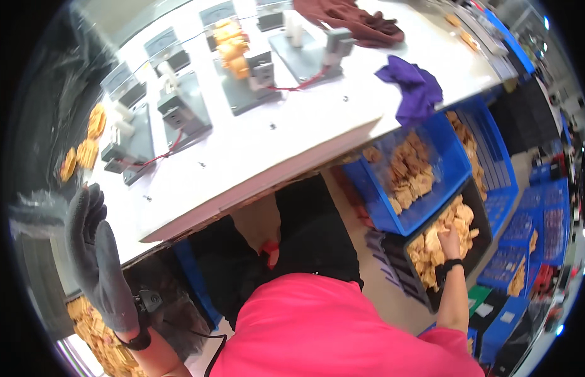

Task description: The person repeatedly picks up yellow plastic mold halves from a tray and places them into metal clamps on a white board. They connect red wires to the clamps and adjust the setup. The person continues this cycle of picking, placing, and wiring throughout the clip.

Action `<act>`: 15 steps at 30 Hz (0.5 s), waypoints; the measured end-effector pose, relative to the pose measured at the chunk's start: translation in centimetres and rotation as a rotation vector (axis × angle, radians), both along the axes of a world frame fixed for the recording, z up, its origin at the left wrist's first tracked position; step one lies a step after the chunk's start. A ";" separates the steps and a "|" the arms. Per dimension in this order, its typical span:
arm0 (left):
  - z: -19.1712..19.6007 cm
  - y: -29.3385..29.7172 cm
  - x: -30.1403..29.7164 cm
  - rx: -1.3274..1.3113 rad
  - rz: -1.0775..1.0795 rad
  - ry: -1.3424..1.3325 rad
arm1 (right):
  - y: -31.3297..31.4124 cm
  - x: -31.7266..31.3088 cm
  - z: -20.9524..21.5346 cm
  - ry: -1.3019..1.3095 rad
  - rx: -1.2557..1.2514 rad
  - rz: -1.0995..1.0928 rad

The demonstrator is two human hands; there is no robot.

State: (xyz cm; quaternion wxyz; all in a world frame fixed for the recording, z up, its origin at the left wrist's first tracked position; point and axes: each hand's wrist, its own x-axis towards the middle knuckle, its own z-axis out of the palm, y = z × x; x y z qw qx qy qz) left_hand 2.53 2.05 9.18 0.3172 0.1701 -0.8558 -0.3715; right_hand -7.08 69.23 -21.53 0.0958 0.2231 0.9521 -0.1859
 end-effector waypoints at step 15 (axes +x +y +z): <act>-11.0 -1.4 -1.0 0.075 0.127 0.049 | -43.0 -13.2 25.2 0.755 -0.370 1.255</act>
